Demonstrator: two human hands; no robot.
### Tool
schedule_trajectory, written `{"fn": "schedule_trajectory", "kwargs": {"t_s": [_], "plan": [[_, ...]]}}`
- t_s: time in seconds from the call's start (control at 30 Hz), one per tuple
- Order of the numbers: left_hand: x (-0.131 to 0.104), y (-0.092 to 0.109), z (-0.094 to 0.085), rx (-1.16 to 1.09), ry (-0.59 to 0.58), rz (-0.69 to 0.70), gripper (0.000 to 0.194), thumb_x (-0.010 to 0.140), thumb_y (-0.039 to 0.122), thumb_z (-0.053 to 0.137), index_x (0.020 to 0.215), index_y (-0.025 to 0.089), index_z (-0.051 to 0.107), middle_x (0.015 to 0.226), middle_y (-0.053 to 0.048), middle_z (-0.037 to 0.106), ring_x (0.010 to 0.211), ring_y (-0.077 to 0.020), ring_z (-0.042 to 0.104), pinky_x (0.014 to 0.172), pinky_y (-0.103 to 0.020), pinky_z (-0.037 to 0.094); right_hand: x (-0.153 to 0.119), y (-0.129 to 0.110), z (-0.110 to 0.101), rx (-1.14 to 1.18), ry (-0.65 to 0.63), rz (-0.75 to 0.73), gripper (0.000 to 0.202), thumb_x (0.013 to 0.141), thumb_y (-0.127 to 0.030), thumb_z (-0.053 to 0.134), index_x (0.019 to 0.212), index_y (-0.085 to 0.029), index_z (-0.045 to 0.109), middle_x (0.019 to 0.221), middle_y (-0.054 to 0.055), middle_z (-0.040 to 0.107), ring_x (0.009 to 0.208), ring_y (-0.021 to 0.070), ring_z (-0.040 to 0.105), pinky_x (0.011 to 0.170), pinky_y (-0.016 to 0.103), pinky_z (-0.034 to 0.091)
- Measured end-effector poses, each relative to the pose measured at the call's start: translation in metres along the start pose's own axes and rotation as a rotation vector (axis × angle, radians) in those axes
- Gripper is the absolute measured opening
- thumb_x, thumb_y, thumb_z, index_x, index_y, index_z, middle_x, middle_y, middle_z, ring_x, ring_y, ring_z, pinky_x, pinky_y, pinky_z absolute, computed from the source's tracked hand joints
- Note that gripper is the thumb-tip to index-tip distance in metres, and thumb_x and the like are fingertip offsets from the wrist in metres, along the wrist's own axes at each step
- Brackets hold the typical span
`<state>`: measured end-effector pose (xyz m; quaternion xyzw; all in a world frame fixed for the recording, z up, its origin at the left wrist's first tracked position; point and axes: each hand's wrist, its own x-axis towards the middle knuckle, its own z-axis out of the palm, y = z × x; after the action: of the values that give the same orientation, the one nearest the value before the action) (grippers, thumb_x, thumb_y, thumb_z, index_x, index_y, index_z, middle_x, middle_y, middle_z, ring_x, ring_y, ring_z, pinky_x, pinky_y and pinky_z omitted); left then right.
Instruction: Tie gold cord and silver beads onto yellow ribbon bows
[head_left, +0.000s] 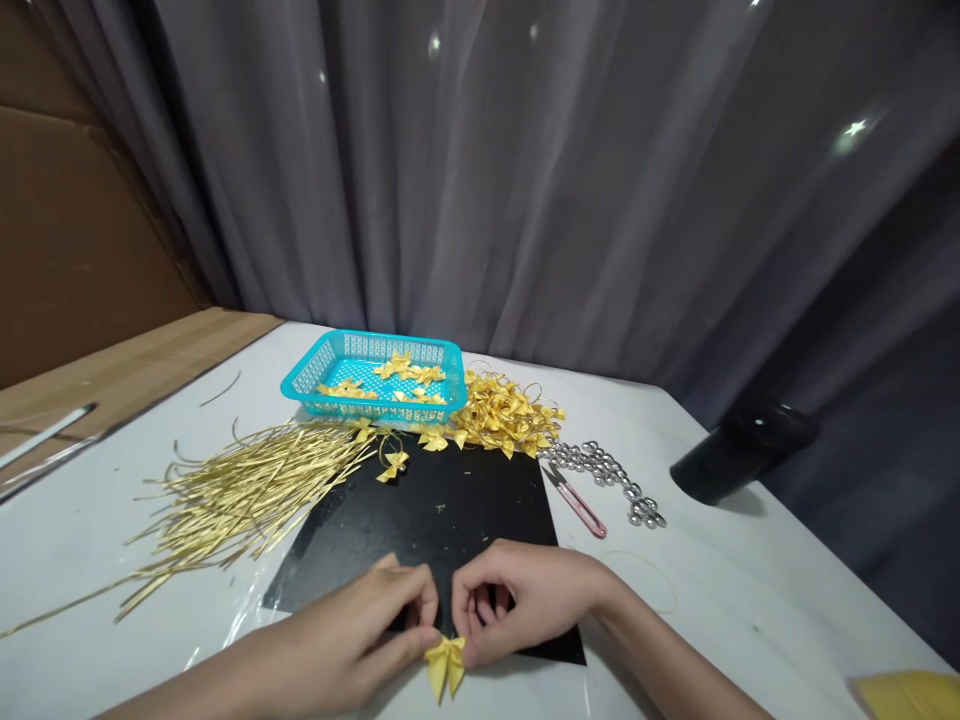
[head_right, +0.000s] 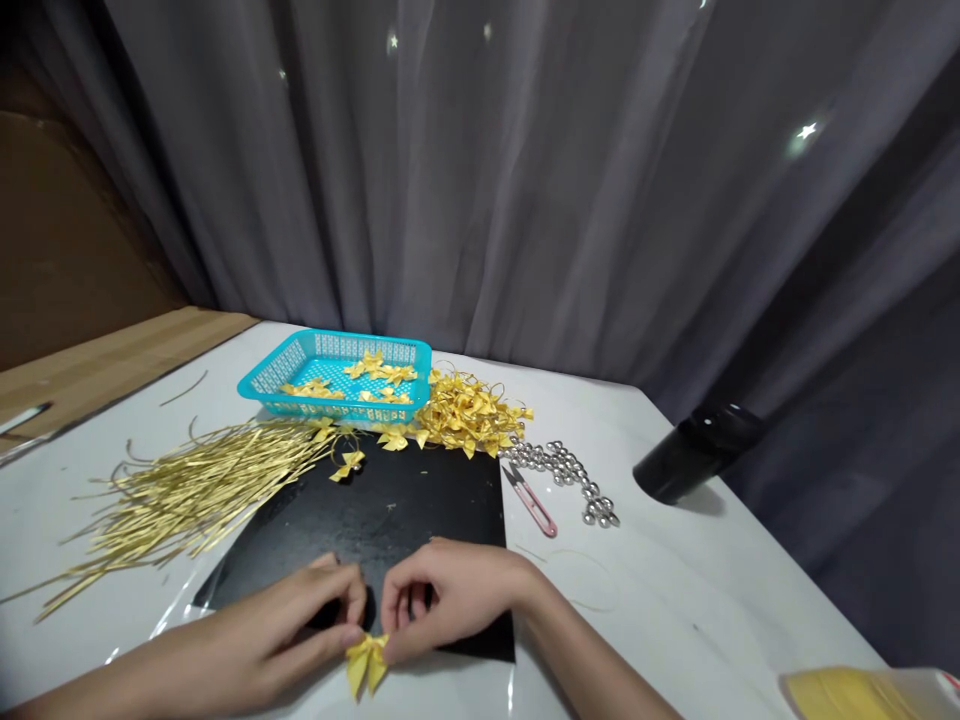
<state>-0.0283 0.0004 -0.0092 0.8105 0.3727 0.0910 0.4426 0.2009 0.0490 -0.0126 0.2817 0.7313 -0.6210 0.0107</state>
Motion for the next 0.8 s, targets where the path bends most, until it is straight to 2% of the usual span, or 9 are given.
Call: {"fn": "schedule_trajectory", "kwargs": {"t_s": [0.1, 0.23, 0.4, 0.53, 0.7, 0.8], "plan": [[0.000, -0.002, 0.001, -0.099, 0.051, -0.002, 0.023, 0.097, 0.039, 0.043, 0.101, 0.020, 0.055, 0.093, -0.003, 0.063, 0.085, -0.0162, 0.054, 0.076, -0.025, 0.040, 0.002, 0.002, 0.000, 0.110, 0.037, -0.006, 0.034, 0.064, -0.041, 0.083, 0.075, -0.014, 0.064, 0.064, -0.005, 0.058, 0.060, 0.0069, 0.051, 0.057, 0.016, 0.041], [0.003, -0.005, 0.000, -0.160, 0.100, 0.005, 0.024, 0.092, 0.042, 0.053, 0.095, 0.019, 0.059, 0.085, -0.002, 0.065, 0.076, -0.0138, 0.056, 0.068, -0.022, 0.041, 0.001, 0.001, 0.004, 0.145, 0.083, -0.024, 0.028, 0.068, -0.035, 0.079, 0.075, -0.014, 0.063, 0.068, -0.003, 0.060, 0.062, 0.0076, 0.054, 0.061, 0.018, 0.044], [0.005, -0.006, -0.001, -0.049, 0.126, 0.088, 0.016, 0.088, 0.034, 0.058, 0.087, 0.018, 0.061, 0.082, -0.003, 0.066, 0.074, -0.0141, 0.058, 0.068, -0.022, 0.041, -0.003, -0.010, 0.014, -0.131, 0.207, -0.115, 0.007, 0.070, -0.018, 0.067, 0.073, -0.016, 0.062, 0.062, -0.005, 0.056, 0.059, 0.0087, 0.056, 0.060, 0.018, 0.045], [0.005, -0.004, 0.000, 0.110, 0.150, 0.153, 0.005, 0.082, 0.024, 0.060, 0.081, 0.019, 0.060, 0.077, -0.001, 0.064, 0.074, -0.0153, 0.056, 0.071, -0.025, 0.038, -0.005, -0.018, 0.021, -0.350, 0.271, -0.168, 0.007, 0.069, -0.014, 0.064, 0.074, -0.018, 0.061, 0.062, -0.006, 0.055, 0.058, 0.0086, 0.056, 0.058, 0.017, 0.043], [0.005, 0.004, -0.001, 0.175, 0.119, 0.099, 0.007, 0.076, 0.022, 0.062, 0.081, 0.019, 0.057, 0.081, 0.000, 0.064, 0.080, -0.0163, 0.058, 0.083, -0.031, 0.035, -0.004, -0.021, 0.020, -0.317, 0.263, -0.177, 0.009, 0.069, -0.012, 0.063, 0.073, -0.018, 0.058, 0.062, -0.006, 0.053, 0.057, 0.0083, 0.054, 0.057, 0.017, 0.042], [0.005, 0.004, -0.003, 0.154, 0.071, 0.067, 0.010, 0.076, 0.022, 0.062, 0.072, 0.019, 0.053, 0.075, 0.001, 0.061, 0.076, -0.0151, 0.055, 0.082, -0.029, 0.036, -0.001, -0.015, 0.016, -0.133, 0.160, -0.140, 0.008, 0.077, -0.018, 0.063, 0.077, -0.018, 0.055, 0.064, -0.005, 0.056, 0.058, 0.0084, 0.055, 0.057, 0.017, 0.043]]}}
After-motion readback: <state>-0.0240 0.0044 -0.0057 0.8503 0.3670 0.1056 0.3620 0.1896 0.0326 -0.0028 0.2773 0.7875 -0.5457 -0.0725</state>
